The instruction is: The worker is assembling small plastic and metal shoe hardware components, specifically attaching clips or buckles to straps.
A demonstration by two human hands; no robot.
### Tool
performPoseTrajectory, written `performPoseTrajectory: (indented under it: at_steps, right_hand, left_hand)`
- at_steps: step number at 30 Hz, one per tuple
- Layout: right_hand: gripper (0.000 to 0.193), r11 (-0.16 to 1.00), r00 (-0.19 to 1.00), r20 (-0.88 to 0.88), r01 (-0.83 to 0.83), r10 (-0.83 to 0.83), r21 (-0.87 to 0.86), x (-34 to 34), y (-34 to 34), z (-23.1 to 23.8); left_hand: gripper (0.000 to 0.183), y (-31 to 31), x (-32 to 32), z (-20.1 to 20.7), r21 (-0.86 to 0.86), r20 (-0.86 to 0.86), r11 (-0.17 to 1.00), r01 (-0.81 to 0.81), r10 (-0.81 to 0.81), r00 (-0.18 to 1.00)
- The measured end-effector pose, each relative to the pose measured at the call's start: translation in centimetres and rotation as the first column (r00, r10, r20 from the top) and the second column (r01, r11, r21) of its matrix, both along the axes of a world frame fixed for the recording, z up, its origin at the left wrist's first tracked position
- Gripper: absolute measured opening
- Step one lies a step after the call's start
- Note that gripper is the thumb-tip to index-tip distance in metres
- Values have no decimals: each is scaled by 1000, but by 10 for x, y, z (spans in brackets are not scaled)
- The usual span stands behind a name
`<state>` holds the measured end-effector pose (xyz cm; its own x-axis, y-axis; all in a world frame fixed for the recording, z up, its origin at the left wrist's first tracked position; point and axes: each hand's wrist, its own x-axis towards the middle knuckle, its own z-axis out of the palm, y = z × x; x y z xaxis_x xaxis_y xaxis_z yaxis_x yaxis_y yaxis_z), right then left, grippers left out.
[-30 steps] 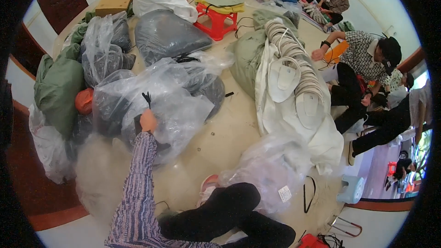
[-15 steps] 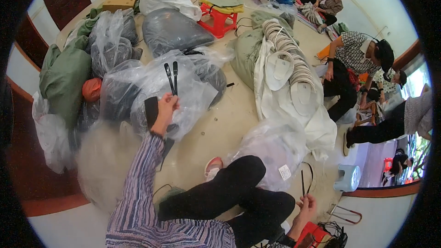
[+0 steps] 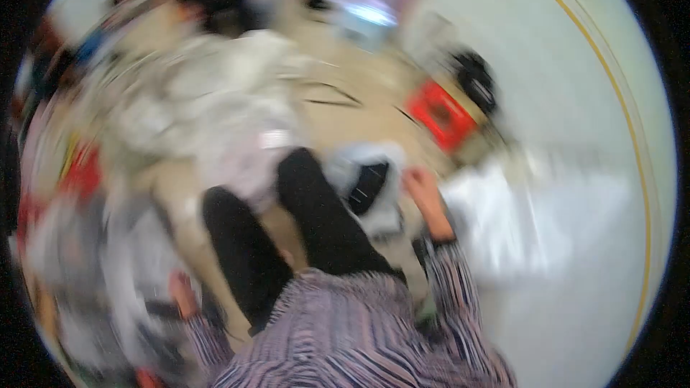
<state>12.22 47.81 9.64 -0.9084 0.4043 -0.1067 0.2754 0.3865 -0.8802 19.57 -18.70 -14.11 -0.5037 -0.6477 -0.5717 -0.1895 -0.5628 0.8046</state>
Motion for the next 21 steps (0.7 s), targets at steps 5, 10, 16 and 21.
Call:
performPoseTrajectory:
  at_steps: [5, 10, 16, 21]
  right_hand:
    - [13, 899, 929, -26, 349, -368, -263, 51, 22, -15]
    - [14, 886, 967, 181, 239, -179, -398, 82, 1, -82]
    - [15, 920, 989, 147, 40, 19, -390, 39, -63, -124]
    - [18, 879, 961, 120, 276, -249, -388, 58, -38, -102]
  left_hand:
    - [20, 36, -36, 51, 77, 13, 910, 406, -408, 913]
    - [18, 114, -78, 170, -280, -48, 736, 616, -652, 757]
    - [28, 75, -84, 217, -359, 109, 668, 652, -664, 740]
    - [30, 84, -57, 254, -481, 214, 628, 611, -592, 777]
